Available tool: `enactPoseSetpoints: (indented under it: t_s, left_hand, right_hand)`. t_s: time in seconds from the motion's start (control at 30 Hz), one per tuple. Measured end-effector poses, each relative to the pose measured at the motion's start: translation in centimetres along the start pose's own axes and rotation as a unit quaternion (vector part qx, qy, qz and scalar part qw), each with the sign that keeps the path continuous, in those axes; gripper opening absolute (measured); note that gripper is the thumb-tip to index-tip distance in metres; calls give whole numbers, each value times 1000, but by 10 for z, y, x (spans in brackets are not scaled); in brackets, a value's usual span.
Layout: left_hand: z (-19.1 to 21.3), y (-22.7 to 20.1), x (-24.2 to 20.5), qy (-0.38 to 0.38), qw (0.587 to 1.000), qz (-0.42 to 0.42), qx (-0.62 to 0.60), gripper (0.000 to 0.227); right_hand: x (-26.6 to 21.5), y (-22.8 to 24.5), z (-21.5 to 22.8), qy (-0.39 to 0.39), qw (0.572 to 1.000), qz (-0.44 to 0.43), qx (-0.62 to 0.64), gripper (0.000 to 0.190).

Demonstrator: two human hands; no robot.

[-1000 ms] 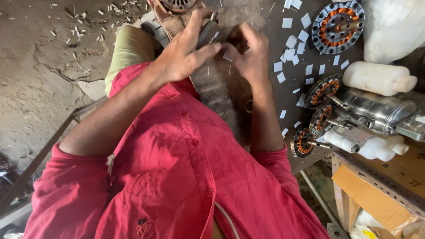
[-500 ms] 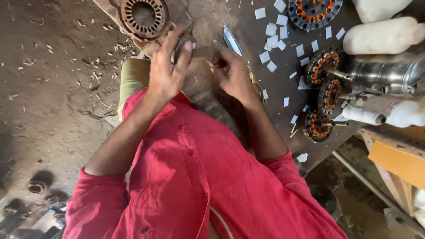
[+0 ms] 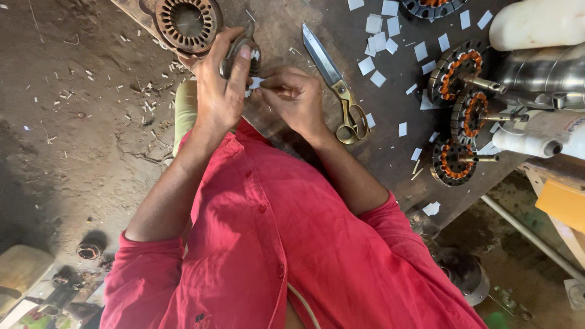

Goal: The person uses shears to trim small white plastic pieces and inserts them into slots on circular copper stator components. The person repeatedly picks up pieces, trims them, and places them into the stator slots.

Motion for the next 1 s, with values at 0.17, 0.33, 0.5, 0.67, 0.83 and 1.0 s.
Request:
enactPoseSetpoints:
  t_s: [0.17, 0.33, 0.5, 0.67, 0.83, 1.0]
  left_hand:
    - [1, -1, -1, -20, 991, -106, 75, 38]
    - [5, 5, -4, -24, 986, -136, 91, 37]
    - [12, 8, -5, -16, 988, -140, 68, 38]
    - [14, 12, -5, -21, 992, -115, 53, 41]
    - [11, 16, -10, -65, 965, -236, 89, 34]
    - [11, 19, -9, -73, 972, -197, 101, 32]
  right_hand:
    - [-6, -10, -5, -39, 999, -10, 34, 5]
    - [-4, -23, 3, 0, 999, -20, 39, 9]
    - [15, -36, 8, 76, 996, 21, 32, 14]
    - [13, -32, -2, 35, 999, 32, -2, 18]
    - [-4, -22, -20, -51, 998, -36, -25, 9]
    - [1, -1, -2, 43, 999, -14, -11, 19]
Point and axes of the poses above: each hand's wrist, its own x-axis towards the middle knuckle, its own z-axis out of the back of the hand, y = z × x, the point moved 2 cm from there along x, towards the middle knuckle, and after that the axes turned 2 degrees about -y, right-handed, at the moved point
